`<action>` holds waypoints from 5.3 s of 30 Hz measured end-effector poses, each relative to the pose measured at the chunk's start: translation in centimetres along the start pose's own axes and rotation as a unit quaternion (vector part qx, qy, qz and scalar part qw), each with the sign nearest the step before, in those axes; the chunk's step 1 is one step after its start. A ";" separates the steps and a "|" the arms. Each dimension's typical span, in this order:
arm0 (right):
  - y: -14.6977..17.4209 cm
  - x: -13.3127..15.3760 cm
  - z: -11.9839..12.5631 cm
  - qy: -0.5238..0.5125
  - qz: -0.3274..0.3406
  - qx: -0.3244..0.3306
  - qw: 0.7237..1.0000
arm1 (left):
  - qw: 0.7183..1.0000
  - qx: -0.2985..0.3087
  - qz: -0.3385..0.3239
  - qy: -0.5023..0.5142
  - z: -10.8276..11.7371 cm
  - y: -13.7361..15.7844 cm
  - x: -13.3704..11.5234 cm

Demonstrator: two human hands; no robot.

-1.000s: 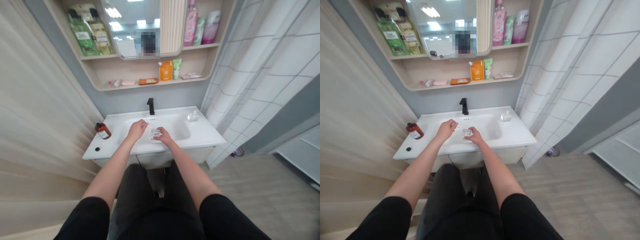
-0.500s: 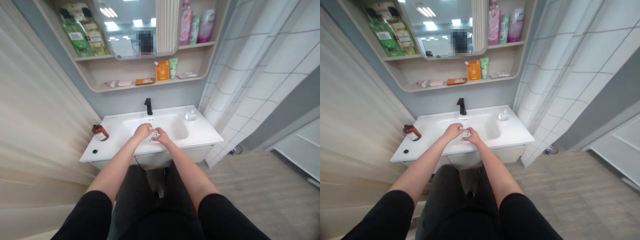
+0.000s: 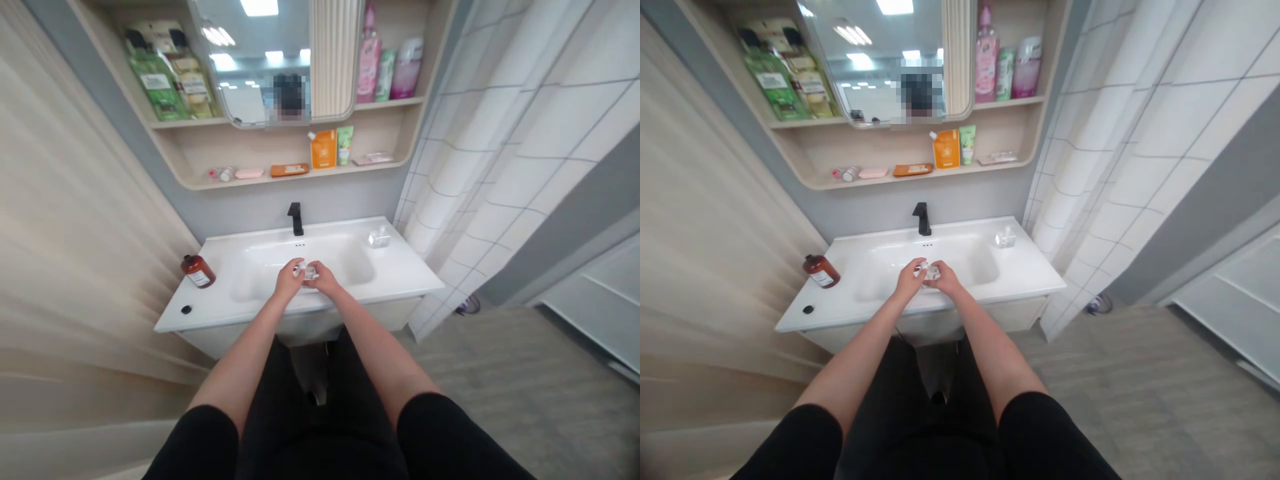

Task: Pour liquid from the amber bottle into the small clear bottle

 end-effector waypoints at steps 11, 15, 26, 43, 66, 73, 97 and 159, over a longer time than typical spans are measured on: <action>0.0 -0.5 -0.1 -0.043 -0.002 0.004 0.999 | 0.998 0.014 -0.028 -0.057 0.7 -0.5 0.4; -0.1 -0.7 -0.1 -0.034 0.009 0.003 0.999 | 0.998 -0.001 -0.024 -0.053 0.9 -0.5 0.0; -0.4 -1.2 -0.1 0.003 0.025 0.003 1.000 | 0.989 0.011 0.036 -0.140 2.1 -0.8 -2.3; -0.3 -1.1 -0.2 -0.003 0.028 0.017 0.999 | 0.959 0.151 -0.073 -0.228 3.4 -2.5 -3.1; -0.4 -1.4 -0.2 -0.025 0.007 0.011 1.000 | 0.948 0.161 -0.094 -0.257 4.2 -2.6 -3.6; -0.2 -0.9 -0.1 -0.027 -0.001 0.012 1.000 | 0.953 0.167 -0.097 -0.234 4.2 -2.4 -3.4; -0.1 -0.8 -0.2 -0.021 0.003 0.009 1.000 | 0.961 0.142 -0.079 -0.224 4.2 -1.9 -3.3; -0.4 -1.4 0.7 -0.003 -0.018 -0.076 0.997 | 0.960 0.117 0.066 -0.247 5.1 2.8 8.6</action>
Point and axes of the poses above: each hand's wrist, its own y-axis away from the middle knuckle, its own z-axis out of the back of the hand, x = y × z, the point moved 3 cm from there along -y, towards the middle knuckle, and after that the axes turned 9 degrees about -y, right-handed, at the moved point
